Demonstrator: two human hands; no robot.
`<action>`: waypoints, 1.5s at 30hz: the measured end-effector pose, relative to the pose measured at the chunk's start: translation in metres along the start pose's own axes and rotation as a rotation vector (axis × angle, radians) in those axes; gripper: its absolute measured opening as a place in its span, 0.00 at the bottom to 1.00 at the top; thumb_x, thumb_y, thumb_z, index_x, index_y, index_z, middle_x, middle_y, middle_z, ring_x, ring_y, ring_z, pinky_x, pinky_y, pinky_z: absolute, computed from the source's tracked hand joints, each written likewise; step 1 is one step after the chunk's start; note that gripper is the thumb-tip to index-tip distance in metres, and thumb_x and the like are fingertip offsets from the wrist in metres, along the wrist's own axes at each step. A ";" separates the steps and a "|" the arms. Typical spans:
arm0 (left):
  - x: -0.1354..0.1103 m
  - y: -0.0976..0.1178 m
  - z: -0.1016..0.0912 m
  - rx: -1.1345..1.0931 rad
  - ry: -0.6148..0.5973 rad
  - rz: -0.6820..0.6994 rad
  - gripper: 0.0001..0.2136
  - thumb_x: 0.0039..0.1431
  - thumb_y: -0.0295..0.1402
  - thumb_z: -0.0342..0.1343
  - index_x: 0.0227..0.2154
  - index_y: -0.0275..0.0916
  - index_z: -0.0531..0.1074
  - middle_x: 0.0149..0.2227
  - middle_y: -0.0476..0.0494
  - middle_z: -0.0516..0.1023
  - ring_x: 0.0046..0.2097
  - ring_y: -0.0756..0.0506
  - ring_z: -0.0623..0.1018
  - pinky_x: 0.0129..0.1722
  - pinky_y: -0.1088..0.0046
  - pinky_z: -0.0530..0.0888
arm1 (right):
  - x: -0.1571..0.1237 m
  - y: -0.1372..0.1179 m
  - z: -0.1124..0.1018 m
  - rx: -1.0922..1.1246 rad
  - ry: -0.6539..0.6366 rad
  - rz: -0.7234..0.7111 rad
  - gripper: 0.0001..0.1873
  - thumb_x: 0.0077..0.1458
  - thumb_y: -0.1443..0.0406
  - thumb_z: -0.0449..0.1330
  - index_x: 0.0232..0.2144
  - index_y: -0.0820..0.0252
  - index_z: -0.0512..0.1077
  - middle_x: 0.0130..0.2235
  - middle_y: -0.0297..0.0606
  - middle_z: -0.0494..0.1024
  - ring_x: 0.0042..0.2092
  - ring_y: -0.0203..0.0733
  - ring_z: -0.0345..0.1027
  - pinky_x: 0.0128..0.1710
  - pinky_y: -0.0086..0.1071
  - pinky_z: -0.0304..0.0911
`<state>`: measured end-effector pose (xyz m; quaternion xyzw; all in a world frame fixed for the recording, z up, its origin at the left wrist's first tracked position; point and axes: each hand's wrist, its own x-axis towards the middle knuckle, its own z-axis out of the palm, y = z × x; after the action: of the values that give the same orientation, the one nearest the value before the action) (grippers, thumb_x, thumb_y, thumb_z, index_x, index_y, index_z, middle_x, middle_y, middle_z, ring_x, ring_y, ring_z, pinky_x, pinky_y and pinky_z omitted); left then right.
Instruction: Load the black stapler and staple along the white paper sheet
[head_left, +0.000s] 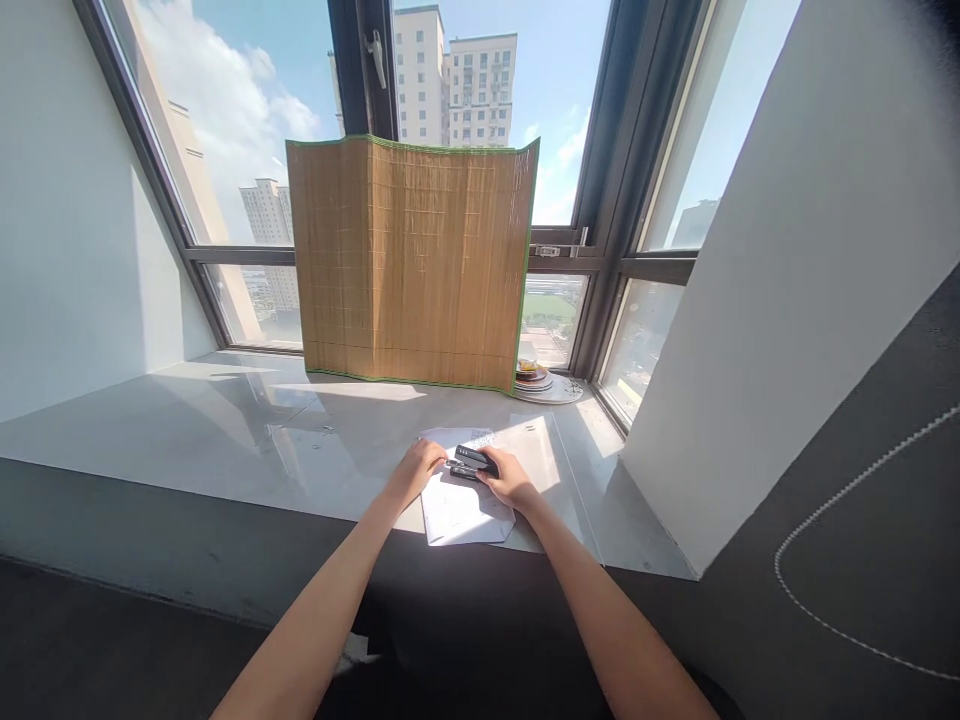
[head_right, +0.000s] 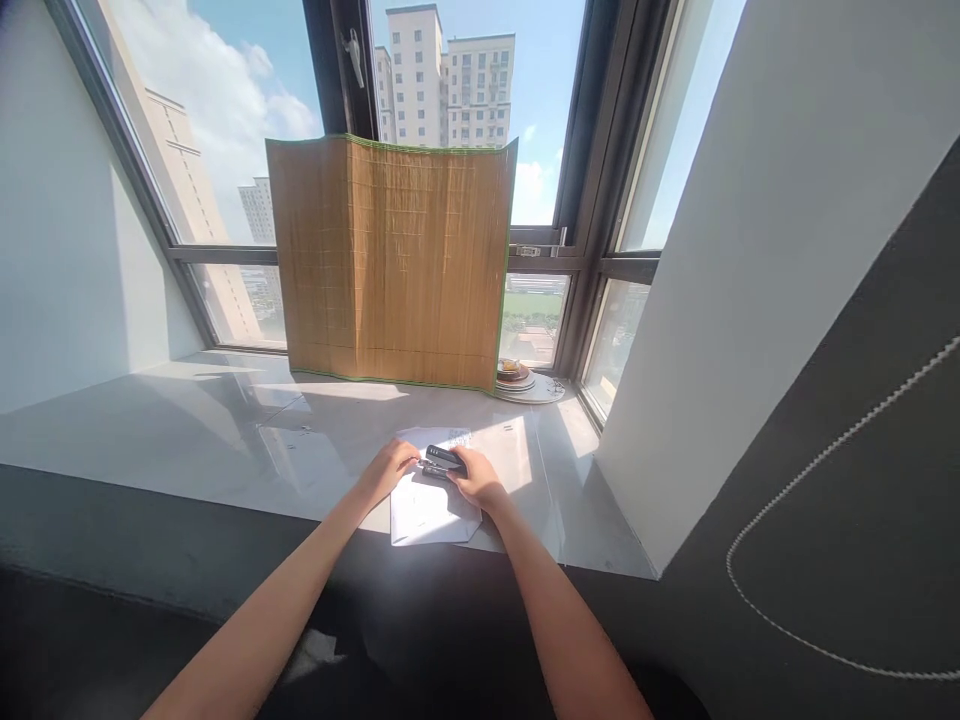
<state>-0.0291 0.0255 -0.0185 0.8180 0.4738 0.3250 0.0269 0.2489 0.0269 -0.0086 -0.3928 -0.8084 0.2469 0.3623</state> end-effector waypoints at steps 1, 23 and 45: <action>-0.001 0.000 0.000 -0.014 0.005 -0.003 0.08 0.71 0.25 0.59 0.41 0.41 0.83 0.43 0.40 0.87 0.50 0.38 0.83 0.53 0.59 0.79 | 0.000 0.000 -0.001 0.022 0.010 0.014 0.18 0.57 0.65 0.65 0.51 0.53 0.79 0.52 0.44 0.85 0.55 0.57 0.79 0.60 0.49 0.71; -0.012 0.014 -0.012 -0.240 -0.104 -0.028 0.21 0.57 0.26 0.66 0.54 0.46 0.82 0.47 0.43 0.86 0.48 0.42 0.82 0.52 0.67 0.78 | -0.007 0.001 -0.002 0.532 -0.121 0.031 0.24 0.46 0.56 0.77 0.46 0.56 0.85 0.49 0.45 0.86 0.52 0.57 0.79 0.56 0.48 0.74; -0.005 0.031 -0.016 0.002 -0.250 -0.262 0.24 0.73 0.49 0.42 0.22 0.43 0.49 0.23 0.51 0.51 0.28 0.47 0.56 0.34 0.65 0.51 | -0.085 0.043 -0.060 0.356 0.068 0.200 0.32 0.48 0.49 0.79 0.52 0.56 0.84 0.52 0.47 0.86 0.54 0.63 0.80 0.60 0.56 0.73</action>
<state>-0.0166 0.0005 0.0026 0.7832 0.5698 0.2141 0.1268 0.3516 -0.0109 -0.0347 -0.4089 -0.6962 0.4073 0.4269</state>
